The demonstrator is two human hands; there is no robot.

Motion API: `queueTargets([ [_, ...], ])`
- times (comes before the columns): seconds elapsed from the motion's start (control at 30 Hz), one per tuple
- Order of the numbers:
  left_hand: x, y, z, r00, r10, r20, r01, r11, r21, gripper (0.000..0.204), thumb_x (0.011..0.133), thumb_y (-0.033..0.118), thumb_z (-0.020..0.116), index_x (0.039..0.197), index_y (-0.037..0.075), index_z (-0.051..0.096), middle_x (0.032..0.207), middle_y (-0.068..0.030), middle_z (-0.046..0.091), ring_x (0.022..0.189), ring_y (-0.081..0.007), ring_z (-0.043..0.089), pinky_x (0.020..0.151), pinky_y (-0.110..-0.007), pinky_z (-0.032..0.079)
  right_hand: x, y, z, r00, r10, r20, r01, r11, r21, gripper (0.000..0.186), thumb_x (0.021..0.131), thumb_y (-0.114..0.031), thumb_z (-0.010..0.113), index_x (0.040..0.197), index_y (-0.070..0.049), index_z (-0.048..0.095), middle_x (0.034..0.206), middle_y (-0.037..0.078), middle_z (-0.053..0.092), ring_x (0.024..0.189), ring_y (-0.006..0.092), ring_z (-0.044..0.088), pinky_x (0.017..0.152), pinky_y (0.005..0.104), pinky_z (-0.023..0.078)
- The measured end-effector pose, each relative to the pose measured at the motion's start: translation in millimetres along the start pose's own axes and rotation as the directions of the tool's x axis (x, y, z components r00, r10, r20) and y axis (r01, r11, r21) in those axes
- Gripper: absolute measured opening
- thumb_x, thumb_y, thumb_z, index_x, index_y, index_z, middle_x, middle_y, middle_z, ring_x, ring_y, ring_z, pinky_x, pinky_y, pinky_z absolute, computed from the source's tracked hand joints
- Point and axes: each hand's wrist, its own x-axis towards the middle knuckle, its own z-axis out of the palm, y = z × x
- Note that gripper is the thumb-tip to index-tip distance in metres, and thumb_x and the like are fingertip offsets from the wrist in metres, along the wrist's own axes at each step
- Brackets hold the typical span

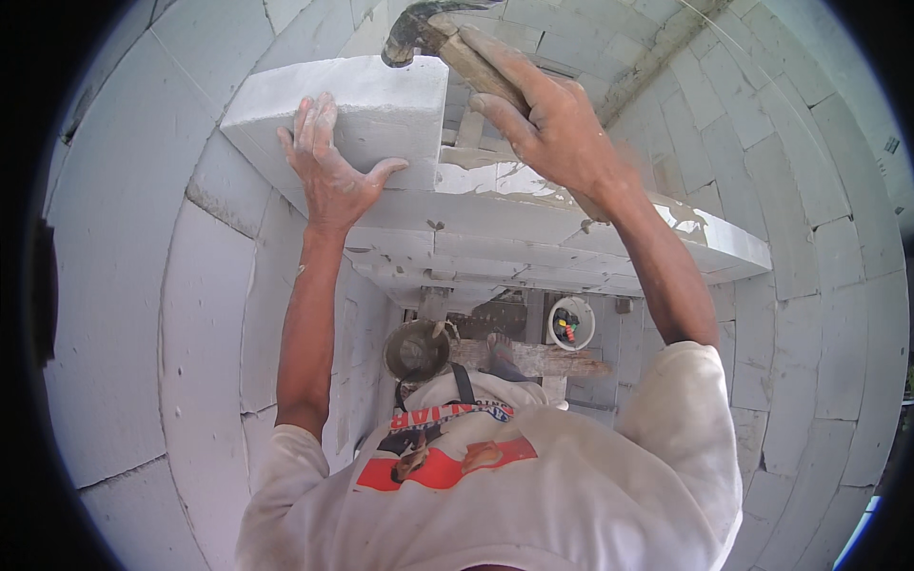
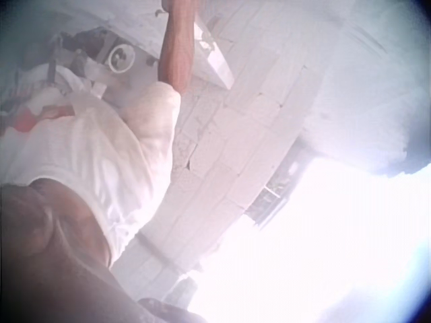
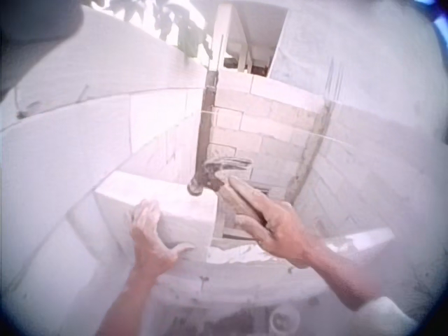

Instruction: The person sets a string line along a wall using a hammer, applies mortar onto the blocks with a trowel, places a block on the mortar bed, and taps it with a hammer before applying additional mortar with the trowel.

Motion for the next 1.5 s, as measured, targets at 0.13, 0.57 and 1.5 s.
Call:
queueTargets([
  [0.13,-27.7,-5.6,-8.7,0.983,0.001,0.185,-0.035,0.984,0.177,0.125,0.061,0.052,0.095,0.155,0.017,0.020,0.161,-0.0181,0.024,0.153,-0.0441,0.017,0.118,-0.074,0.011,-101.9,-11.7,28.3,0.863,0.504,-0.019,-0.417,0.734,0.537,0.050,0.092,-0.017,0.072,0.138,-0.004,0.058,0.076,0.005,0.064,0.063,0.0108,0.059,0.055,0.0271,0.048],
  [0.57,-62.6,-10.6,-6.3,0.982,-0.156,0.105,0.109,0.928,0.356,0.125,0.068,0.046,0.095,0.158,0.009,0.016,0.160,-0.0244,0.017,0.149,-0.0452,0.021,0.112,-0.066,0.028,-481.6,-15.7,139.2,0.091,0.958,0.270,-0.952,0.004,0.305,0.017,0.086,-0.015,0.072,0.091,-0.001,0.065,0.071,0.003,0.060,0.060,0.0112,0.055,0.054,0.0320,0.044],
  [1.5,-443.6,137.7,-82.1,-0.552,-0.328,0.767,0.734,0.245,0.634,0.058,0.086,0.014,0.081,0.131,-0.012,0.056,0.118,-0.0208,0.070,0.108,-0.0282,0.068,0.095,-0.038,0.053,-486.2,412.2,-259.6,-0.059,0.878,-0.475,-0.979,0.043,0.202,0.070,0.091,-0.038,0.068,0.150,-0.006,0.050,0.137,0.022,0.060,0.105,0.0329,0.068,0.087,0.0440,0.058],
])
